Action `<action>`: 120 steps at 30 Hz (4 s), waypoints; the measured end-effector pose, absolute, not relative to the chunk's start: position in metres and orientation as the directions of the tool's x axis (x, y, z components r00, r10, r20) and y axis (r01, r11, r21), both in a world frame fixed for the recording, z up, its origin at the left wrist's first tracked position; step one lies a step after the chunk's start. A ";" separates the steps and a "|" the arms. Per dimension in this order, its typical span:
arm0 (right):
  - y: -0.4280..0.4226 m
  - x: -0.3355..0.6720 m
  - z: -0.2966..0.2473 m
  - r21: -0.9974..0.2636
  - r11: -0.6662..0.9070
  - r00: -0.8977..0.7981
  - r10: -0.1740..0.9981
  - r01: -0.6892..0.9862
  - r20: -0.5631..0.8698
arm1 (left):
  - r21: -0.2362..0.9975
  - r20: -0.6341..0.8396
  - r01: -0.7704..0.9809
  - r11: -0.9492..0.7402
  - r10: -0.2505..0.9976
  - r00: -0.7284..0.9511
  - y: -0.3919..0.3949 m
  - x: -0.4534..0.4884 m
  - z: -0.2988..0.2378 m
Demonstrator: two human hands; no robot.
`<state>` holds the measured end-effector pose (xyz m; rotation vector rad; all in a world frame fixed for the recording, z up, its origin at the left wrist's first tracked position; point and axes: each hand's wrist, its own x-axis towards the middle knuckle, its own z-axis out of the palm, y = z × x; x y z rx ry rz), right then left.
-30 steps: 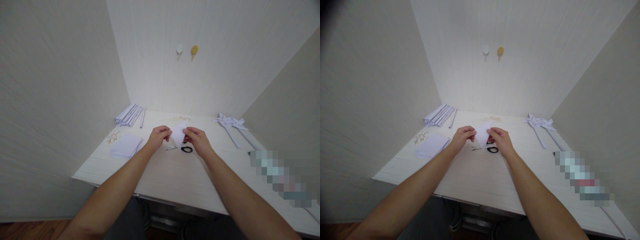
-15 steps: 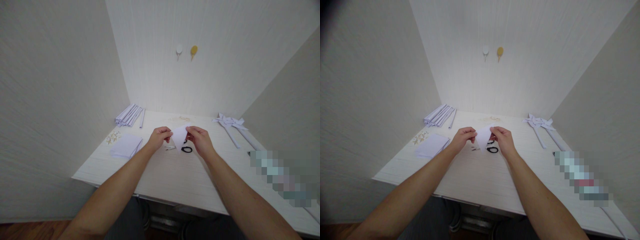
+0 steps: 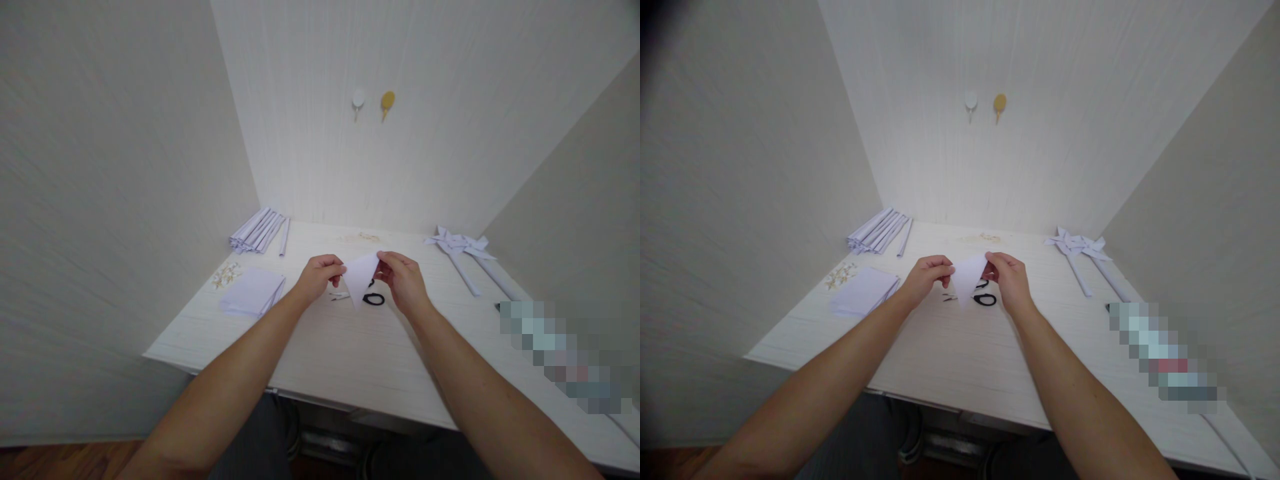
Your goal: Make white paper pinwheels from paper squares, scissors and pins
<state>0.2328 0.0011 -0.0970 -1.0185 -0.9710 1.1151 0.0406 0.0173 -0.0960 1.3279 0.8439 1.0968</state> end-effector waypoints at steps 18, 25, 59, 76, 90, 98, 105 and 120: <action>-0.002 0.228 -0.101 -0.995 0.076 -0.022 0.997 -0.062 0.078 | 0.975 0.159 -0.185 -0.122 0.967 0.200 0.020 0.038 -0.098; -0.003 0.228 -0.102 -0.998 0.062 -0.107 0.992 -0.008 0.063 | 0.966 0.173 -0.214 -0.144 0.977 0.123 0.024 0.038 -0.102; -0.005 0.228 -0.104 -0.994 0.004 -0.205 0.979 0.107 -0.018 | 0.945 0.193 -0.263 -0.194 0.981 -0.030 0.027 0.035 -0.104; -0.005 0.227 -0.103 -0.993 0.000 -0.249 0.968 0.122 -0.030 | 0.938 0.215 -0.261 -0.226 0.974 -0.073 0.030 0.034 -0.105; -0.006 0.227 -0.102 -0.998 -0.019 -0.197 0.980 0.060 -0.030 | 0.957 0.177 -0.235 -0.168 0.984 0.020 0.029 0.036 -0.106; -0.004 0.229 -0.103 -0.999 0.012 -0.167 0.986 0.031 0.006 | 0.965 0.164 -0.216 -0.149 0.985 0.051 0.027 0.037 -0.106; -0.002 0.228 -0.104 -0.999 0.009 -0.119 0.993 -0.048 0.014 | 0.970 0.155 -0.203 -0.135 0.985 0.083 0.027 0.037 -0.105; 0.000 0.230 -0.104 -0.997 0.060 -0.099 0.993 -0.053 0.065 | 0.975 0.151 -0.184 -0.128 0.982 0.113 0.025 0.037 -0.104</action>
